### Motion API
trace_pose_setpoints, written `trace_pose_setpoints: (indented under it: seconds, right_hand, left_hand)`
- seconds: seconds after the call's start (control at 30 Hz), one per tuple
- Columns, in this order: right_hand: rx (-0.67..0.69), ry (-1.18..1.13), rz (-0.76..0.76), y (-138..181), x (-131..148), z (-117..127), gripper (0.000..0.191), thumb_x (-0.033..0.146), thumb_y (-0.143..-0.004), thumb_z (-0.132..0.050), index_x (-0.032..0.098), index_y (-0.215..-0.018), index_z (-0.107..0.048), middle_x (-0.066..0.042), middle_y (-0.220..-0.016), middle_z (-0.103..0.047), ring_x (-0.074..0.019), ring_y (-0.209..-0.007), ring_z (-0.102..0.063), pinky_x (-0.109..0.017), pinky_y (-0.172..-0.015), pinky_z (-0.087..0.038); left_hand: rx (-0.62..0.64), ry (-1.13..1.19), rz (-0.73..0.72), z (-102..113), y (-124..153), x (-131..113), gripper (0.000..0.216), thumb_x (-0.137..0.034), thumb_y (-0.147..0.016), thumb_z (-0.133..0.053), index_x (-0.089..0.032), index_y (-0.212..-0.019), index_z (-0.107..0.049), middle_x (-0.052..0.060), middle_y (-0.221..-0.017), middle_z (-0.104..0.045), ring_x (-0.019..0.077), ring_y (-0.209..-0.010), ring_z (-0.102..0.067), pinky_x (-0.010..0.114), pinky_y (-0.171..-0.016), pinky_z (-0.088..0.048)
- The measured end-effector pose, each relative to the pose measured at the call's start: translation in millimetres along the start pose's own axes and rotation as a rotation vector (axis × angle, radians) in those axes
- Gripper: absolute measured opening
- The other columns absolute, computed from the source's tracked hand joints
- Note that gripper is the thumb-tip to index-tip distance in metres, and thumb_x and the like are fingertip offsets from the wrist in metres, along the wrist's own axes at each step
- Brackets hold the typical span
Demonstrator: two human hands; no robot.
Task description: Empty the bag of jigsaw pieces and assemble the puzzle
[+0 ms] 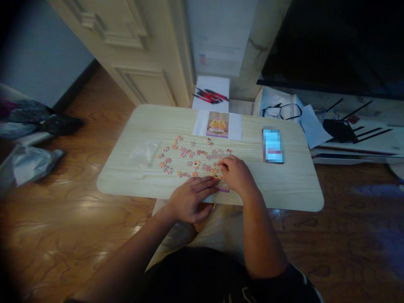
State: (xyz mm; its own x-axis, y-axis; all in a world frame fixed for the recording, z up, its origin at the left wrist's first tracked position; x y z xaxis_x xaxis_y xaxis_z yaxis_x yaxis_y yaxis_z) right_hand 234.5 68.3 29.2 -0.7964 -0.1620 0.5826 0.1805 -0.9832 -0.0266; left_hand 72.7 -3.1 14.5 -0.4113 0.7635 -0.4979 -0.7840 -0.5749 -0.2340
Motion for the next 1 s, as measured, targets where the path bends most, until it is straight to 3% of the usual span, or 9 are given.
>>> trace_pose_setpoints:
  seconds: [0.27,0.5,1.0]
  right_hand:
    - [0.051,0.019,-0.014,1,5,-13,0.011,0.016,-0.091,-0.068,0.022,-0.097,-0.076,-0.005,-0.104,-0.073,-0.0194,-0.095,-0.067,-0.031,-0.088,-0.050]
    - [0.108,-0.001,-0.052,-2,4,-17,0.016,0.009,-0.090,-0.063,0.021,-0.095,-0.073,-0.004,-0.103,-0.072,-0.0181,-0.094,-0.065,-0.030,-0.087,-0.048]
    - [0.074,0.089,-0.025,2,8,-14,0.015,0.009,-0.093,-0.058,0.020,-0.096,-0.068,-0.006,-0.103,-0.068,-0.0193,-0.096,-0.064,-0.031,-0.089,-0.048]
  left_hand:
    - [0.003,-0.003,0.006,-1,-1,0,0.060,-0.040,-0.085,-0.063,-0.023,-0.143,-0.060,0.010,-0.154,-0.056,0.0317,-0.145,-0.050,0.053,-0.117,-0.044]
    - [0.002,-0.007,0.004,-1,-2,1,0.059,-0.040,-0.086,-0.062,-0.022,-0.142,-0.060,0.011,-0.154,-0.057,0.0317,-0.144,-0.051,0.053,-0.116,-0.045]
    - [0.029,0.000,0.013,0,-3,0,0.059,-0.041,-0.086,-0.063,-0.022,-0.141,-0.060,0.010,-0.155,-0.055,0.0305,-0.146,-0.049,0.051,-0.119,-0.042]
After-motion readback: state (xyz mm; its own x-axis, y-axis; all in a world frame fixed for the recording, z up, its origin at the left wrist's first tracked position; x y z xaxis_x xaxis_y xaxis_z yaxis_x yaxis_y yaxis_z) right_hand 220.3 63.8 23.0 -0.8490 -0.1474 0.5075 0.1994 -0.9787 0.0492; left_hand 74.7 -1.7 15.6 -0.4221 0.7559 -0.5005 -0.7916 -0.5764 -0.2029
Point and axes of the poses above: each hand's wrist, its own y-axis away from the middle knuckle, its own z-axis out of the back of the hand, x = y × z, the point moved 7 cm from there along -y, towards the middle knuckle
